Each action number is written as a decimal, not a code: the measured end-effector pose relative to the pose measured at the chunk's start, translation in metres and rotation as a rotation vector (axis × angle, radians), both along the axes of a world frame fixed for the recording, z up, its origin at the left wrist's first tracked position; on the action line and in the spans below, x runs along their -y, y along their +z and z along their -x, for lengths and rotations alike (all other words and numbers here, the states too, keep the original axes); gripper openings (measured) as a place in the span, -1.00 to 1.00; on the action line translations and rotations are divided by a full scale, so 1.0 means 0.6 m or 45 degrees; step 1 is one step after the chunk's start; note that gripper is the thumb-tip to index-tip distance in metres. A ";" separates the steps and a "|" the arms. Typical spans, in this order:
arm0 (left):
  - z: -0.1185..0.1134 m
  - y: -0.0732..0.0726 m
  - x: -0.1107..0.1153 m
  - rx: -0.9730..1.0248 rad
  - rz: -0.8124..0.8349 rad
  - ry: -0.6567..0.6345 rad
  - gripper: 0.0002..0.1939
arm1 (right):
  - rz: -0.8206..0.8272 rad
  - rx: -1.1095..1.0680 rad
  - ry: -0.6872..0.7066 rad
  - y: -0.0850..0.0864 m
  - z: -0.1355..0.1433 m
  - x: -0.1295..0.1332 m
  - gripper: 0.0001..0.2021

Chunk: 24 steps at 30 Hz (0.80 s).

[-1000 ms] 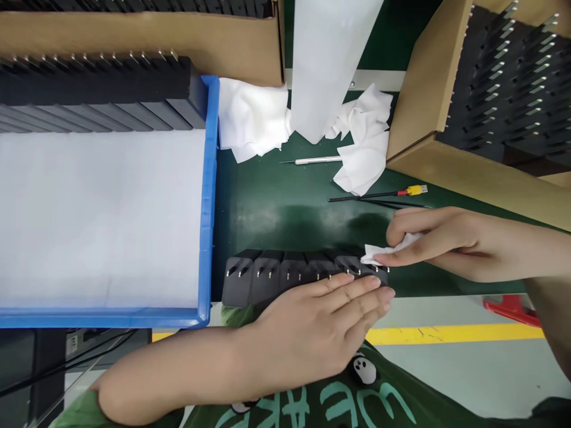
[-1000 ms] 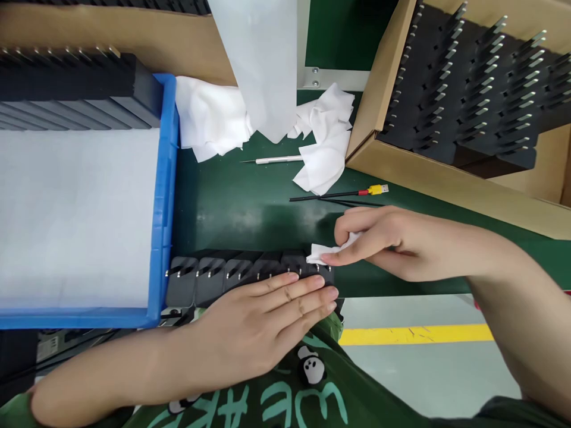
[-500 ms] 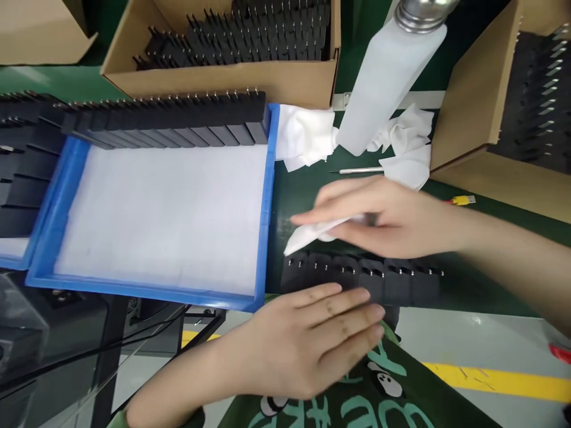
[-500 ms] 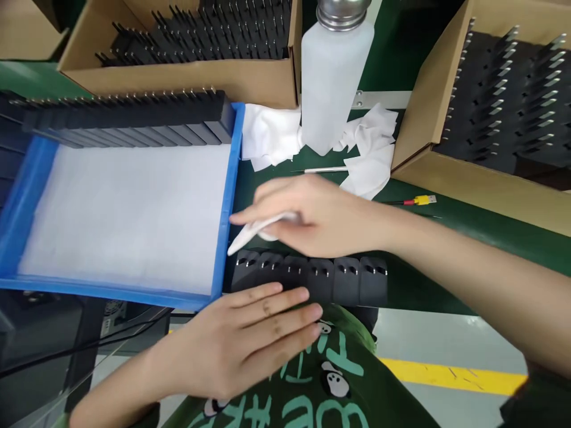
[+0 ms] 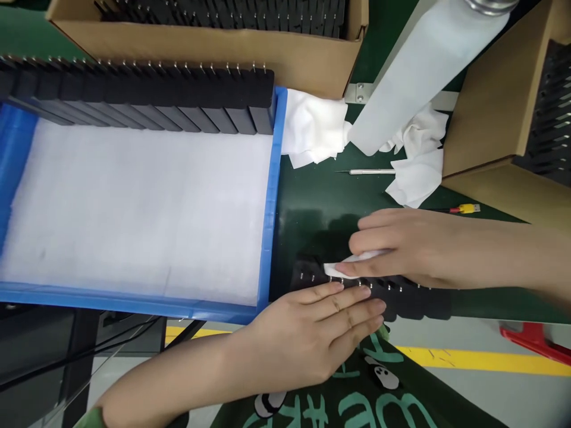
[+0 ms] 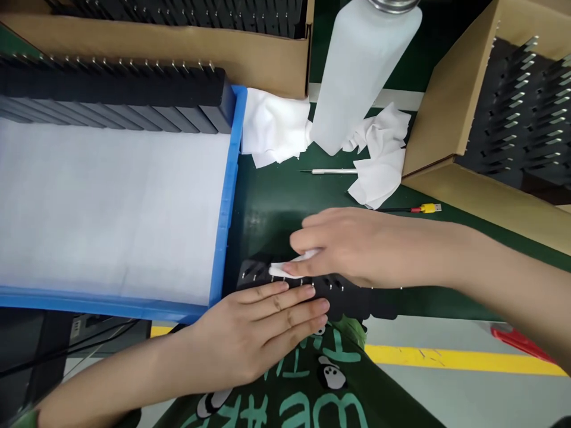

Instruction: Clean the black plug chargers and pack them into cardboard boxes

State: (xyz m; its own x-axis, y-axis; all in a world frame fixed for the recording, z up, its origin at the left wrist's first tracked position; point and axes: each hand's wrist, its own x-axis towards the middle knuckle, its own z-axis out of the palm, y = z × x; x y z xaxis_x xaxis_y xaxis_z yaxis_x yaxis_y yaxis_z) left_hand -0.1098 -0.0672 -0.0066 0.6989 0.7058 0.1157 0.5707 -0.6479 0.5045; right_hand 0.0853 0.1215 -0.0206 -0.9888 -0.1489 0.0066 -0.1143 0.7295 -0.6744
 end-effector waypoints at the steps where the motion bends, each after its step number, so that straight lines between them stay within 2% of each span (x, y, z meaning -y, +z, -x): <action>1: 0.000 -0.001 0.001 0.002 0.000 0.005 -0.57 | 0.021 0.017 0.021 0.001 -0.013 -0.005 -0.51; 3: -0.003 -0.004 0.001 0.005 0.001 0.023 -0.57 | 0.073 0.084 0.074 0.010 -0.039 -0.018 -0.48; 5: -0.004 -0.005 0.000 0.035 0.014 0.055 -0.58 | 0.126 0.115 0.002 0.024 -0.060 -0.031 -0.51; 7: -0.003 -0.003 -0.002 0.156 0.048 0.069 -0.61 | 0.192 0.057 -0.170 0.034 -0.070 -0.036 -0.55; 9: 0.005 0.004 0.000 0.365 0.043 0.111 -0.62 | 0.219 -0.052 -0.450 0.034 -0.067 -0.028 -0.54; 11: 0.018 0.014 0.004 0.524 0.008 0.274 -0.64 | 0.198 -0.103 -0.642 0.023 -0.055 -0.010 -0.52; 13: 0.033 0.024 0.006 0.574 -0.012 0.511 -0.60 | 0.128 -0.060 -0.641 0.016 -0.047 0.013 -0.51; 14: 0.039 0.027 0.006 0.535 0.011 0.607 -0.51 | 0.063 -0.029 -0.625 0.018 -0.047 0.025 -0.50; 16: 0.046 0.029 0.003 0.354 0.079 0.667 -0.34 | -0.106 -0.001 -0.681 0.033 -0.059 0.052 -0.49; 20: 0.039 0.019 -0.011 -0.080 0.054 0.539 -0.17 | -0.268 0.011 -0.981 0.063 -0.113 0.120 -0.46; 22: 0.032 0.013 -0.017 -0.170 0.048 0.481 -0.15 | -0.297 0.136 -1.047 0.053 -0.132 0.156 -0.29; 24: 0.025 0.008 -0.023 -0.228 0.075 0.434 -0.13 | -0.307 0.209 -1.084 0.028 -0.135 0.186 -0.14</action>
